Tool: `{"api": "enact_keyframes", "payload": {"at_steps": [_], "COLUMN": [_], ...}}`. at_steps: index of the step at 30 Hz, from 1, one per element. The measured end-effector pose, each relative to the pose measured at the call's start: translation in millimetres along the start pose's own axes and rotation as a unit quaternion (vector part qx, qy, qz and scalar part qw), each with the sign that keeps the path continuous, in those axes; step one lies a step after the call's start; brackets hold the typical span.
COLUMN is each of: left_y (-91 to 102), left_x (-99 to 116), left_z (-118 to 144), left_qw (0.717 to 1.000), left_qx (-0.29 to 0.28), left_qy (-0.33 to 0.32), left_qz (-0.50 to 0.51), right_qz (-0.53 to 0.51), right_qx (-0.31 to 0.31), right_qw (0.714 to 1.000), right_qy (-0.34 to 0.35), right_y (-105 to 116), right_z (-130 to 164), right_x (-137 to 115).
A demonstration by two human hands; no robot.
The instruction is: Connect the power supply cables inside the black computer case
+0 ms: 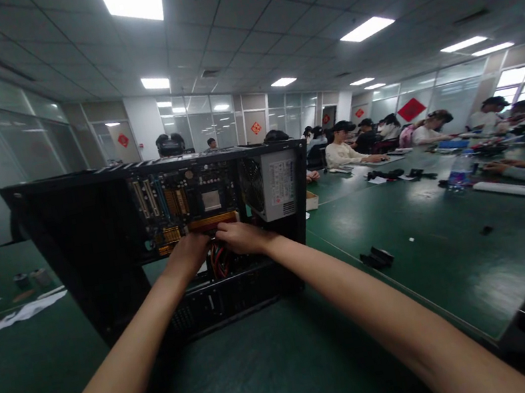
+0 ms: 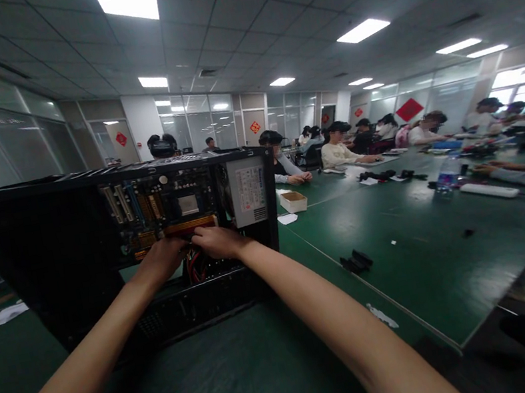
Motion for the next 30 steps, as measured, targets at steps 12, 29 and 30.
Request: {"api": "enact_keyframes", "payload": {"at_steps": [12, 29, 30], "left_y": [-6.6, -0.6, -0.6], "left_x": [-14, -5, -5], "left_z": [-5, -5, -5], "left_qw": [0.999, 0.998, 0.998], "left_qx": [0.032, 0.05, 0.05], "left_qy": [-0.001, -0.024, -0.025], "left_qz": [0.014, 0.034, 0.032], "right_qz": [-0.013, -0.01, -0.015], "right_qx": [0.008, -0.031, -0.034], "right_qw": [1.0, 0.993, 0.993], "right_qy": [-0.011, -0.111, -0.116], "right_y": [1, 5, 5], "right_z": [2, 2, 3], "right_x": [4, 8, 8]}}
Point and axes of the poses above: each hand's wrist, its own z-axis away from the middle knuckle, its own y-axis out of the back of the hand, x = y × z, the point moved 8 cm from there along -z, towards the middle knuckle, and after that the axes turned 8 degrees about -x, right-handed, at the moved point
